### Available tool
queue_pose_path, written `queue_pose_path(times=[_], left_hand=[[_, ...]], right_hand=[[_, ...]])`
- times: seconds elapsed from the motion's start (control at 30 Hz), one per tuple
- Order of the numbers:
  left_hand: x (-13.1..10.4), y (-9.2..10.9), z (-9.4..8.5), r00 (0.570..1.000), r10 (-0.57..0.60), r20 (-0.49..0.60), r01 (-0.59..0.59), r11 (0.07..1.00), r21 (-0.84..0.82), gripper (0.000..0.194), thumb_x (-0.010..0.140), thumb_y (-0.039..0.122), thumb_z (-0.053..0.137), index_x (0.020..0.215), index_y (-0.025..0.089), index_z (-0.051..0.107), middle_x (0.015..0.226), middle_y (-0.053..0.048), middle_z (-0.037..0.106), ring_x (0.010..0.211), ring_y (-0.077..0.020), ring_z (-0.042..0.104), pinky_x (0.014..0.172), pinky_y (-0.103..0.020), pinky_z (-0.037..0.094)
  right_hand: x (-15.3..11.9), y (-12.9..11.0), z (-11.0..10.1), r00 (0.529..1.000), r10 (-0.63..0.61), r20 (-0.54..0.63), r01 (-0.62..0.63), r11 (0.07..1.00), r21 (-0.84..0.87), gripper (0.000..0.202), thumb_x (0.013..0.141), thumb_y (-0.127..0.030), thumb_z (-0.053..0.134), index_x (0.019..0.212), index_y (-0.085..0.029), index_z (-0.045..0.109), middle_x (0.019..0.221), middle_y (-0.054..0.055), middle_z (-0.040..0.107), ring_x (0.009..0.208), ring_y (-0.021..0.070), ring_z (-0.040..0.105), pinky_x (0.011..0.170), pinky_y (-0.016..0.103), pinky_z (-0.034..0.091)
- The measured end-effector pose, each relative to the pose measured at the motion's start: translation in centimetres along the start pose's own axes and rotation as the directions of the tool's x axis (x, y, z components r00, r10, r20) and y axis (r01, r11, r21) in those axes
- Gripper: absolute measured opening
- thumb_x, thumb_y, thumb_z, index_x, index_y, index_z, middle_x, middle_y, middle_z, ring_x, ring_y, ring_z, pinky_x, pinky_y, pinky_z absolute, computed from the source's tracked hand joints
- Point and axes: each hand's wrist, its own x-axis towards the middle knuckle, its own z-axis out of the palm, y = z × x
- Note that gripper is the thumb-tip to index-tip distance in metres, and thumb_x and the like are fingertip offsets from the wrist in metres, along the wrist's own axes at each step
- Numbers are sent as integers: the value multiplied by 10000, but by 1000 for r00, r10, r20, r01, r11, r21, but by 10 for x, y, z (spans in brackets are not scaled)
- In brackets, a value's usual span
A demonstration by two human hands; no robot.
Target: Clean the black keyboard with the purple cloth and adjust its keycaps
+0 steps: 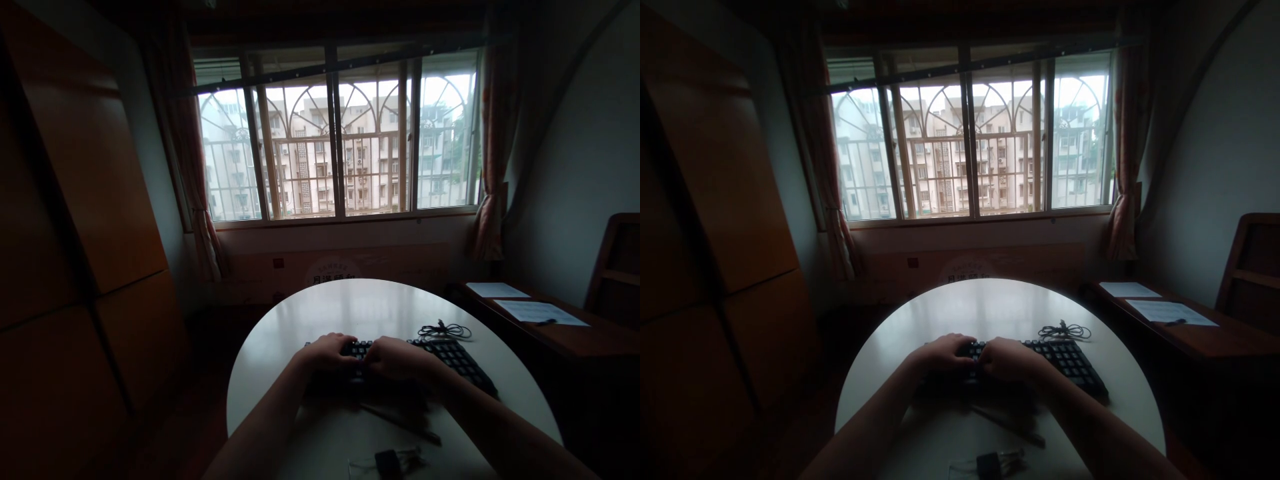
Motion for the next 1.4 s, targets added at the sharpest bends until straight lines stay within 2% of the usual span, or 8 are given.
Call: queue_pose_path(times=[0.23, 0.47, 0.63, 0.8, 0.93, 1.17, 1.3, 1.4], left_hand=[[-1, 2, -1, 1000, -1, 1, 1, 1000, -2, 719, 793, 698, 551, 1390, 309, 460, 1331, -85, 549, 1195, -333, 511, 960, -422, 434], [-1, 3, -1, 1000, -8, -1, 8, 1000, 2, 690, 800, 646, 572, 1386, 296, 470, 1338, -86, 549, 1203, -331, 510, 969, -418, 434], [-1, 5, -2, 1000, -10, 0, 10, 999, 37, 705, 804, 628, 566, 1405, 277, 450, 1348, -90, 544, 1206, -323, 509, 978, -412, 429], [1, 12, 0, 1000, -8, -7, 8, 996, 92, 716, 806, 605, 562, 1414, 249, 436, 1374, -106, 525, 1234, -328, 485, 1010, -427, 400], [3, 22, 2, 1000, 3, -20, -1, 994, 112, 736, 824, 579, 546, 1452, 234, 380, 1453, -111, 449, 1308, -330, 413, 1059, -445, 344], [0, 33, 1, 1000, 0, -23, 3, 992, 129, 708, 849, 596, 490, 1451, 240, 385, 1422, -109, 483, 1285, -334, 435, 1052, -455, 338], [5, 27, 4, 999, -22, -24, 25, 993, 115, 731, 822, 585, 529, 1452, 245, 382, 1446, -98, 464, 1297, -328, 427, 1064, -445, 327], [8, 23, 7, 999, -20, -35, 24, 994, 108, 735, 805, 555, 558, 1452, 255, 380, 1451, -84, 463, 1312, -318, 417, 1075, -432, 321]], right_hand=[[-3, -1, -5, 999, 37, 40, -37, 999, -4, 300, 813, -298, 515, 981, -259, 760, 792, 5, 720, 607, 132, 580, 547, 218, 376], [-3, 7, -7, 997, -14, 69, 9, 997, 71, 321, 822, -295, 514, 1030, -248, 754, 808, 2, 720, 618, 124, 580, 563, 207, 394], [-2, 14, -8, 990, -9, 139, -4, 996, 93, 351, 833, -297, 504, 1088, -238, 738, 845, 11, 722, 631, 130, 583, 552, 210, 393], [0, 20, -8, 988, -28, 149, 7, 990, 140, 366, 843, -303, 495, 1125, -253, 724, 938, 14, 739, 683, 142, 603, 618, 226, 428], [1, 21, -7, 990, -46, 134, 25, 988, 151, 371, 843, -289, 491, 1128, -234, 722, 956, 23, 741, 730, 160, 622, 656, 237, 441], [-1, 20, -12, 985, -44, 169, 19, 989, 149, 392, 859, -329, 493, 1193, -274, 690, 954, 18, 743, 724, 163, 627, 664, 249, 445], [-4, 23, -17, 984, -44, 171, 18, 989, 150, 378, 849, -329, 503, 1155, -255, 712, 955, 15, 742, 728, 156, 623, 670, 237, 442], [-7, 23, -18, 989, -14, 147, -2, 994, 105, 360, 852, -338, 488, 1063, -209, 749, 854, 13, 738, 657, 138, 593, 624, 227, 418]])
